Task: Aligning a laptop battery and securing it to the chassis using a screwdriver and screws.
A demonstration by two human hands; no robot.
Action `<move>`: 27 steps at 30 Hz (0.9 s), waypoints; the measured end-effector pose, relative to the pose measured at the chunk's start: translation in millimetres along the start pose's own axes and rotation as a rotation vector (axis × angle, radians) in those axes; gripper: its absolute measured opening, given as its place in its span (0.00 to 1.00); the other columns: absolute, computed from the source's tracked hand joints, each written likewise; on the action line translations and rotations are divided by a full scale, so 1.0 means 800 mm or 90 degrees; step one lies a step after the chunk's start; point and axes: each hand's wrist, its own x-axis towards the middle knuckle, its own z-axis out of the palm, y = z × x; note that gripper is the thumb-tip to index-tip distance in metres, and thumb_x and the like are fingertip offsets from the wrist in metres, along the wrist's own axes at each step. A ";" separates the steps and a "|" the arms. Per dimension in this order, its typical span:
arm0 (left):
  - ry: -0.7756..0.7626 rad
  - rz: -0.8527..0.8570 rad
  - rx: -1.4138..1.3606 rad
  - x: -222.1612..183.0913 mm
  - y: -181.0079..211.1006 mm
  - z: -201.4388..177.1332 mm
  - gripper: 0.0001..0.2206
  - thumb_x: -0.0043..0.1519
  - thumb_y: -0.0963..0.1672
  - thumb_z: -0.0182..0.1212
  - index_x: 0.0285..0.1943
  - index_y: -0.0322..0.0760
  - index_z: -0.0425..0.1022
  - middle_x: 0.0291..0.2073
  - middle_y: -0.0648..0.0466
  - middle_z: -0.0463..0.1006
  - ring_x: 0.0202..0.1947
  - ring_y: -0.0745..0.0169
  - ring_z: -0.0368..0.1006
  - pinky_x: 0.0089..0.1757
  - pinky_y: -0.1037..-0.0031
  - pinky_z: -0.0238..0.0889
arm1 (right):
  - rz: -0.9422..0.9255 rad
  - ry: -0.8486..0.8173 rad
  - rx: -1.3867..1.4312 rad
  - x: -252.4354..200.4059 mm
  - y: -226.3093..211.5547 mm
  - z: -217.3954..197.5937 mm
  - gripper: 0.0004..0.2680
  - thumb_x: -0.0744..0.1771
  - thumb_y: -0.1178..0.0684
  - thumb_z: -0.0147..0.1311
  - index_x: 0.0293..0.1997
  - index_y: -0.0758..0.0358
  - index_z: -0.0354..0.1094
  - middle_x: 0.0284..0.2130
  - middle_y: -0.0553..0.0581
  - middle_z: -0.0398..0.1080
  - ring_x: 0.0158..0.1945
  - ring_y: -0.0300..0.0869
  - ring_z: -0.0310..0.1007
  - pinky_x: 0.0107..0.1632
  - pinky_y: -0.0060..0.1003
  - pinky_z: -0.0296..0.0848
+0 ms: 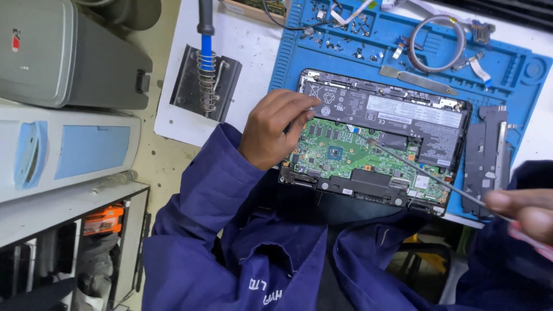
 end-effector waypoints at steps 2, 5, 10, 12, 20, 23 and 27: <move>-0.003 0.017 -0.164 -0.001 -0.002 0.003 0.11 0.68 0.35 0.61 0.58 0.35 0.76 0.51 0.47 0.80 0.53 0.45 0.76 0.55 0.56 0.73 | -1.049 0.010 -0.395 -0.244 -0.088 0.178 0.17 0.69 0.59 0.42 0.65 0.42 0.54 0.64 0.53 0.70 0.69 0.49 0.82 0.72 0.40 0.85; -0.043 0.025 -0.207 -0.003 -0.008 0.007 0.16 0.67 0.32 0.57 0.63 0.36 0.73 0.56 0.46 0.79 0.59 0.44 0.75 0.60 0.55 0.71 | -1.155 0.025 -0.590 -0.304 -0.203 0.238 0.31 0.60 0.55 0.70 0.67 0.60 0.51 0.63 0.67 0.70 0.66 0.55 0.79 0.66 0.43 0.82; -0.044 0.026 -0.218 -0.014 -0.020 0.012 0.15 0.64 0.32 0.60 0.58 0.35 0.77 0.48 0.47 0.82 0.52 0.45 0.78 0.56 0.55 0.72 | -1.127 0.141 -0.509 -0.304 -0.265 0.295 0.06 0.69 0.65 0.61 0.49 0.71 0.76 0.45 0.65 0.79 0.47 0.52 0.82 0.45 0.43 0.79; -0.043 0.021 -0.215 -0.018 -0.025 0.014 0.14 0.64 0.33 0.61 0.56 0.35 0.77 0.47 0.46 0.83 0.52 0.45 0.78 0.56 0.54 0.72 | -1.149 0.113 -0.450 -0.300 -0.274 0.304 0.06 0.70 0.70 0.63 0.51 0.80 0.74 0.43 0.72 0.77 0.48 0.57 0.80 0.49 0.46 0.79; -0.024 -0.014 -0.214 -0.020 -0.030 0.017 0.09 0.65 0.38 0.67 0.53 0.34 0.77 0.43 0.47 0.82 0.48 0.47 0.79 0.51 0.58 0.76 | -1.081 0.083 -0.422 -0.294 -0.289 0.313 0.03 0.76 0.69 0.51 0.52 0.86 0.68 0.46 0.75 0.74 0.52 0.59 0.79 0.58 0.52 0.79; -0.042 -0.045 -0.231 -0.014 -0.024 0.009 0.07 0.67 0.38 0.63 0.53 0.36 0.75 0.42 0.49 0.82 0.45 0.50 0.79 0.50 0.60 0.77 | -1.130 0.067 -0.411 -0.282 -0.285 0.309 0.04 0.77 0.70 0.48 0.57 0.88 0.63 0.48 0.78 0.73 0.52 0.62 0.79 0.60 0.56 0.78; -0.042 -0.044 -0.225 -0.019 -0.029 0.013 0.07 0.67 0.38 0.63 0.53 0.35 0.75 0.43 0.47 0.81 0.46 0.47 0.79 0.51 0.57 0.78 | -1.116 0.062 -0.393 -0.278 -0.285 0.315 0.03 0.77 0.72 0.48 0.54 0.88 0.65 0.47 0.77 0.74 0.51 0.61 0.79 0.58 0.53 0.78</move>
